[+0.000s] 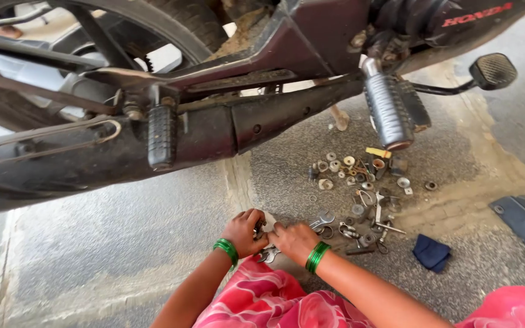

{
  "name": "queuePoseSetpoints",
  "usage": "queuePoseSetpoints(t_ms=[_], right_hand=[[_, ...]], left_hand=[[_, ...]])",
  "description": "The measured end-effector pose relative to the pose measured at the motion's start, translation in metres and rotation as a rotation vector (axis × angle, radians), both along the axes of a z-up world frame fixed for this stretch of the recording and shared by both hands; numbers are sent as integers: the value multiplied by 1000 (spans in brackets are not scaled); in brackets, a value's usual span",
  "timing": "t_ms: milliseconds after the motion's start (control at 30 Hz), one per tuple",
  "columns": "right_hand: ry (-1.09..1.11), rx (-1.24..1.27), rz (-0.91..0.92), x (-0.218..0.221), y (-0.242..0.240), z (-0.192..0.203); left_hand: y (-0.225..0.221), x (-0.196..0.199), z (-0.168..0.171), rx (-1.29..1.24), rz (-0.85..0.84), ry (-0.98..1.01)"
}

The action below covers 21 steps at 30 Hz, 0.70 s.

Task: The person sits on the floor beside a motorcycle and uses a wrench to loosen a bolt on the engine area, then sorts and handles bolts, nuts and sockets spread on the floor. They pick up a socket set, move across the workshop, and use a wrench on the axle of a bicycle front wheel.

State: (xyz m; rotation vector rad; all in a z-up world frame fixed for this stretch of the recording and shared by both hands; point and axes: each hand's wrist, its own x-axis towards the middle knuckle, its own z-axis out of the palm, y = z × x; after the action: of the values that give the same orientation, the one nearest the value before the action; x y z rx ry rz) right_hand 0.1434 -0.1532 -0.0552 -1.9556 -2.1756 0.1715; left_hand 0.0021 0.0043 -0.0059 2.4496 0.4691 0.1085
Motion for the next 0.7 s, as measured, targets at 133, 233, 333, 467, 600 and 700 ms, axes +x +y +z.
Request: queuePoseSetpoints(t_ms=[133,233,333,467,600,700], right_hand=[[-17,-31,-8,7,-8,-1],[-64,-99,-13,16,-17,16],[-53,-149,-6,30,-33,32],[-32,-193,-4,43,-46,7],[87,-244,-173,44,-47,28],[191,-281,-216,38,-39,72]], left_hand=[[7,8,-18,25,-11,160],[12,8,-42,62,-15,218],[5,17,-37,72,33,173],[-1,33,-2,107,1,142],[-9,48,28,59,87,488],[-23,52,37,-3,-124,191]])
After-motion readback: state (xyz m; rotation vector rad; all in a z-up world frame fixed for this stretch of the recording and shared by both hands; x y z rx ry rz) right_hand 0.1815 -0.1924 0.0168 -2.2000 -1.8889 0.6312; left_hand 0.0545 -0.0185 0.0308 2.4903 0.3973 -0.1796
